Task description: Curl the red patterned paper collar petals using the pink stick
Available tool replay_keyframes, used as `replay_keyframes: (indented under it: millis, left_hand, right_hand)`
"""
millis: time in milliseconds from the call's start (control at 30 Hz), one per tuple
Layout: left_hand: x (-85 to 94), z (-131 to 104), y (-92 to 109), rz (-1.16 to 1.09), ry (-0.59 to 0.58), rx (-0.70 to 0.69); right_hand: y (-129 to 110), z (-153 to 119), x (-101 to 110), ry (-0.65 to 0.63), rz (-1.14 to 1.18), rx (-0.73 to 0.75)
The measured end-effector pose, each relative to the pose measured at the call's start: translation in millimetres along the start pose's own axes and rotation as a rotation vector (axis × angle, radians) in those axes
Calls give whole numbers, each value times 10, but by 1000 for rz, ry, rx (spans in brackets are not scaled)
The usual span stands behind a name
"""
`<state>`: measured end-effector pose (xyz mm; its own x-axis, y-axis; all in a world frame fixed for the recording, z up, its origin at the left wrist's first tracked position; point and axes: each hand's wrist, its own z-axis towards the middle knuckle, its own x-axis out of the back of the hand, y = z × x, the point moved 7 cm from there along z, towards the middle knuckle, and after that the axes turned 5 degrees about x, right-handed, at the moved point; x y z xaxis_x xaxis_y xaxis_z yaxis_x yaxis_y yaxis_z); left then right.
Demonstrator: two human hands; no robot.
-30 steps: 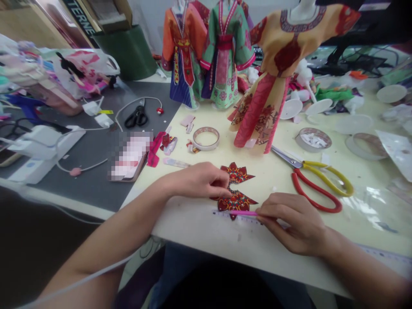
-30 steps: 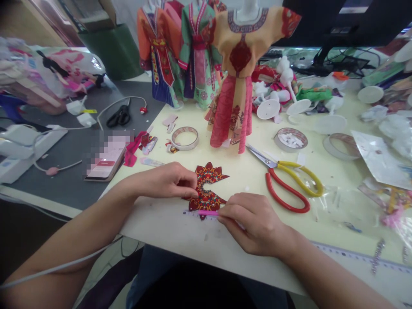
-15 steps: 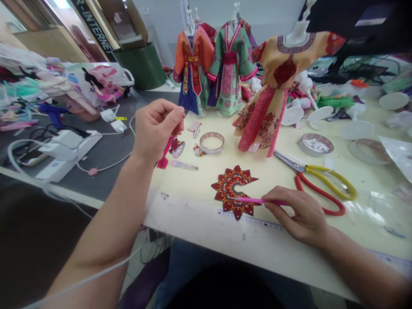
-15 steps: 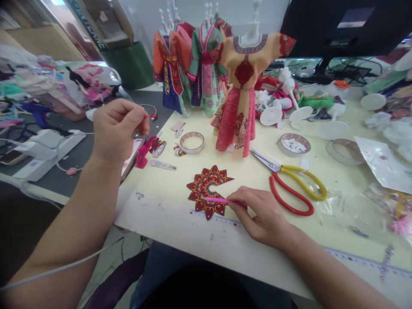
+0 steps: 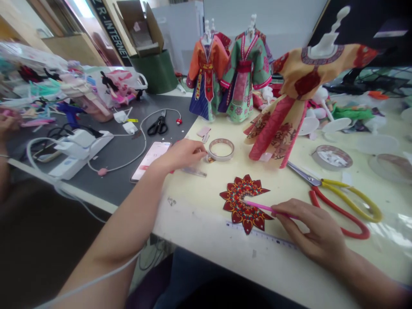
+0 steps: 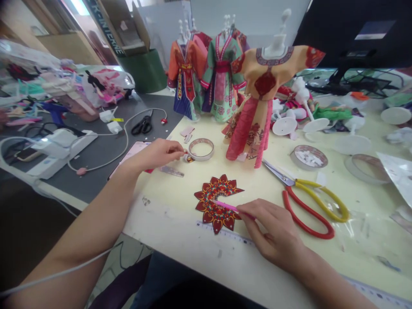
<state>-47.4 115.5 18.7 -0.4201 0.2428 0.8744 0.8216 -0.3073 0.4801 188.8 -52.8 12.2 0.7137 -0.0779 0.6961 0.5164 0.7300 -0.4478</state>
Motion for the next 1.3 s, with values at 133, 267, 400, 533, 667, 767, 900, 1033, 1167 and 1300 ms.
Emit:
replay_keyframes:
  millis: [133,267,400,533,667,767,900,1033,1167,1300]
  left_hand:
    - [13,-4,73,109,16,-20]
    - [-12,15,108,129,46,-45]
    - [-42,22,132,141,89,-88]
    - [-42,28,147,143,155,-109]
    - [-45,28,166,146,187,-130]
    - [-54,21,187,154,190,-141]
    - [-77,11,219,157,182,-154]
    - [-107,15,233,156,159,-162]
    - [-116,17,237,161,158,-172]
    - [-103,5,238,111,151,-174]
  right_hand:
    - [-43,75,-23,-93,-81,18]
    - [-191,326,-98,-118,-120,108]
    - [-245,611,-286,-58,-123,150]
    - [-241,732,-432,-3,-186,159]
    - [-254,734,-477,2,-197,167]
    - [-250,734,-501,-10,-193,170]
    - [-234,751,-523,2,-206,170]
    - [-226,757,-562,-17,-209,170]
    - [-208,744,-573,-12,-194,167]
    - [-109,728,-520,32,-103,71]
